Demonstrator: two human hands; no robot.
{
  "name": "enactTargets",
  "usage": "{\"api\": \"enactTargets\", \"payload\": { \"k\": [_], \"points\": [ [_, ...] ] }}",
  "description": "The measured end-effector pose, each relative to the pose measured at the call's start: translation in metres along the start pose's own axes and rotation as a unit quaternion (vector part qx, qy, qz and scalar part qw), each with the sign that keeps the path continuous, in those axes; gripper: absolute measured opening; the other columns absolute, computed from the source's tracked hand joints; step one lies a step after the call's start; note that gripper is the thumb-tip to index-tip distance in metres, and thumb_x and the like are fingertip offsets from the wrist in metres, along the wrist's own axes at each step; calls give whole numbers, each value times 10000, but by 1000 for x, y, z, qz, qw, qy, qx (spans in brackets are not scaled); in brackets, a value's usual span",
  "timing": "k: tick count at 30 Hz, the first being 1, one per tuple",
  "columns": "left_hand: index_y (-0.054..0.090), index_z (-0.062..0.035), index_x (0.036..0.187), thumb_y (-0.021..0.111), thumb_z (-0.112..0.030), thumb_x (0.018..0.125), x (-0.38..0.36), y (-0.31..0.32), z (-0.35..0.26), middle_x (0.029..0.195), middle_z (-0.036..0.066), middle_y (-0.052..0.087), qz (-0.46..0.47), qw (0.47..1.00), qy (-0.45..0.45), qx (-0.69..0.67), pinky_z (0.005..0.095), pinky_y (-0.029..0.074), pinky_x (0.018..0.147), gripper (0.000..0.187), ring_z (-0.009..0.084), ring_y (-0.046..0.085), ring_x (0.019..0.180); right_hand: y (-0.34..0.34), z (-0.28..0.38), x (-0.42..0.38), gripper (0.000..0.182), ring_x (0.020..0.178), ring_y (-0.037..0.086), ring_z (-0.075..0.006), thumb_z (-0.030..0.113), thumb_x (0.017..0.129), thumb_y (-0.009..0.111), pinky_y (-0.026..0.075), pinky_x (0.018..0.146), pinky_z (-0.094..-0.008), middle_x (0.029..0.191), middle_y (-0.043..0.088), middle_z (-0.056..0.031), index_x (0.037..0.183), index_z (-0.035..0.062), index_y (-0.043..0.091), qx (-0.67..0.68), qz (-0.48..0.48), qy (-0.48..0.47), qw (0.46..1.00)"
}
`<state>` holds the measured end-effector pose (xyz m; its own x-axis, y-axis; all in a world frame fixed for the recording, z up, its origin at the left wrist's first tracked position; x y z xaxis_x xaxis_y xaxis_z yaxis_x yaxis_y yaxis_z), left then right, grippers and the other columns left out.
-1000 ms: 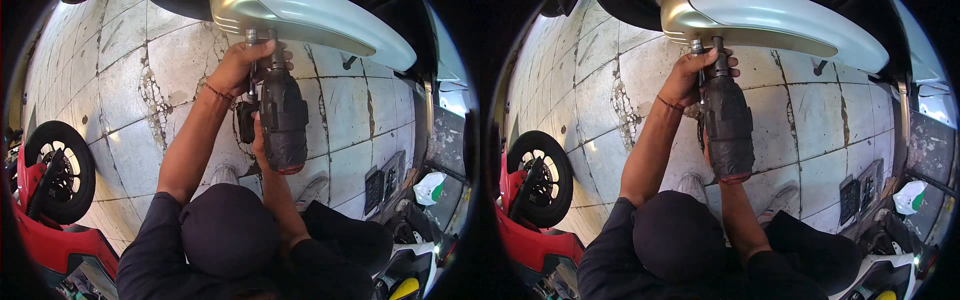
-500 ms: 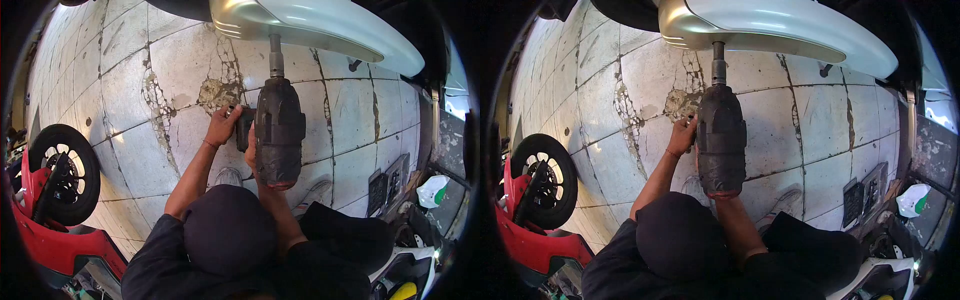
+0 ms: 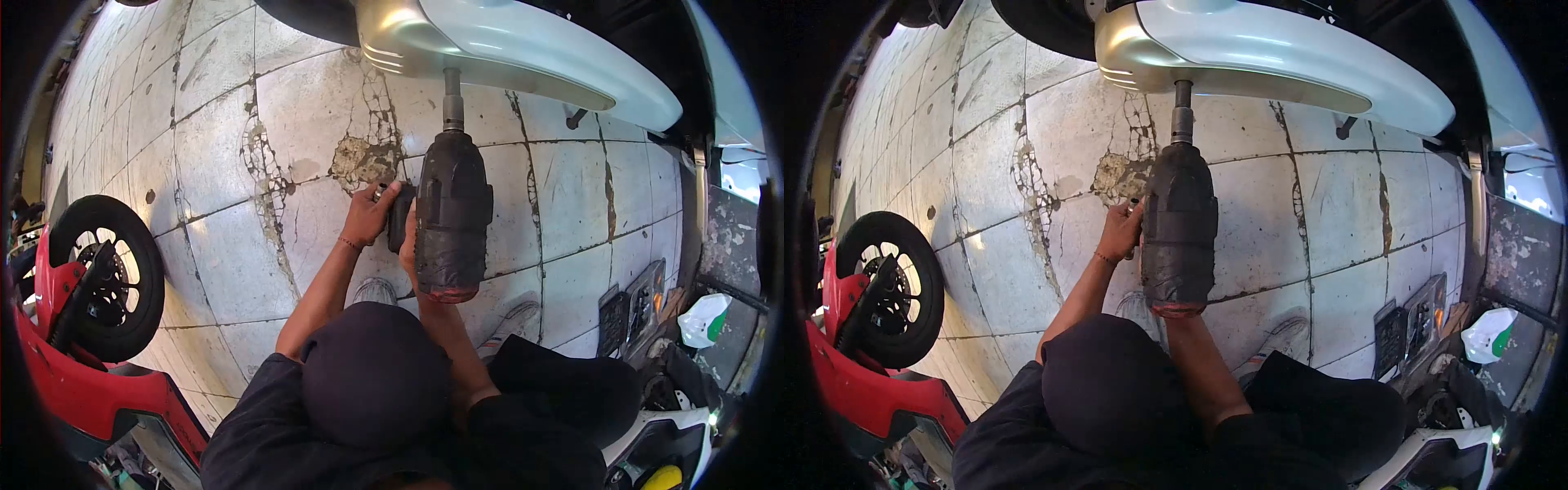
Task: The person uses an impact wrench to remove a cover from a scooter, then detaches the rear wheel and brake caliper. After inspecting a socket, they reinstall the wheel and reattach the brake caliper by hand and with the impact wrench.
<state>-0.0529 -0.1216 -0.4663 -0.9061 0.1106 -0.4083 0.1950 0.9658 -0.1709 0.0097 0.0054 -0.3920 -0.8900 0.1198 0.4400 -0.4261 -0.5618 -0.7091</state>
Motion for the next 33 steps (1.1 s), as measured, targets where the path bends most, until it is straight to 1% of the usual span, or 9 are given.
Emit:
{"api": "enactTargets", "payload": {
  "k": [5,8,19,20,21,23,27,31,33],
  "points": [
    [567,-14,668,606,-504,917,7,-2,7,532,-4,513,-21,999,47,2,296,362,437,550,68,459,480,0,-3,1,313,1104,612,-310,57,943,535,441,983,-469,1229,621,-153,1244,33,620,-19,-8,-13,1000],
    [680,51,933,637,-423,917,5,-6,6,726,77,656,32,999,-28,22,302,452,632,476,93,518,701,-1,0,3,299,1102,611,-311,74,952,531,445,979,-462,1219,625,-155,1230,24,626,-59,-18,-33,998],
    [696,42,900,659,-477,878,24,-11,-14,800,127,696,50,995,37,80,343,483,710,521,163,603,748,-27,2,19,245,1006,640,-299,162,929,620,488,881,-413,1111,666,-141,1129,29,665,83,-100,42,991],
    [701,37,893,667,-479,871,31,-12,-10,800,119,698,38,995,55,78,333,485,703,518,159,614,749,-13,-10,9,408,1187,500,-327,241,914,612,381,1012,-453,1286,545,-154,1269,46,557,74,-23,48,996],
    [730,-49,842,660,-437,889,27,-24,-31,705,56,675,-3,999,8,45,290,426,510,397,106,543,553,-2,-17,0,590,1367,361,-354,320,900,604,274,1142,-492,1461,423,-167,1408,63,449,64,54,54,995],
    [701,-16,1025,652,-455,890,56,-47,-46,961,117,722,-120,982,75,-128,248,416,470,462,119,663,793,-11,-15,-7,583,1367,364,-348,328,908,588,286,1134,-503,1467,418,-155,1413,74,445,48,39,44,997],
    [441,-29,1380,517,-629,900,77,-49,-134,1300,156,573,-50,940,142,-305,190,304,453,772,183,653,1034,-40,-7,-23,558,1366,379,-323,357,940,527,333,1104,-548,1493,397,-108,1435,117,428,-14,-9,-1,1000],
    [506,15,1190,682,-592,817,85,-10,-128,1174,179,585,-62,900,72,-425,233,377,447,733,250,686,940,-40,-37,-41,530,1311,452,-293,378,960,504,411,1046,-521,1498,389,-94,1428,137,438,-86,-12,4,996],
    [507,32,1066,734,-485,825,67,15,-127,1037,135,592,-88,878,56,-467,234,371,435,614,250,692,897,-41,-49,-38,490,1258,493,-307,349,947,552,411,1038,-501,1400,467,-118,1365,100,493,-329,4,-36,944]
  ]
}}
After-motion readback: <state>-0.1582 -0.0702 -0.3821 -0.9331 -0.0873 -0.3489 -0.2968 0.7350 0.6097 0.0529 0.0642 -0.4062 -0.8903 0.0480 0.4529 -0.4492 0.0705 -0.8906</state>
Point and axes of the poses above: each hand's wrist, its own x-axis towards the middle knuckle, its own y-axis out of the palm, z = x × y, the point moved 7 cm from there along x, towards the middle knuckle
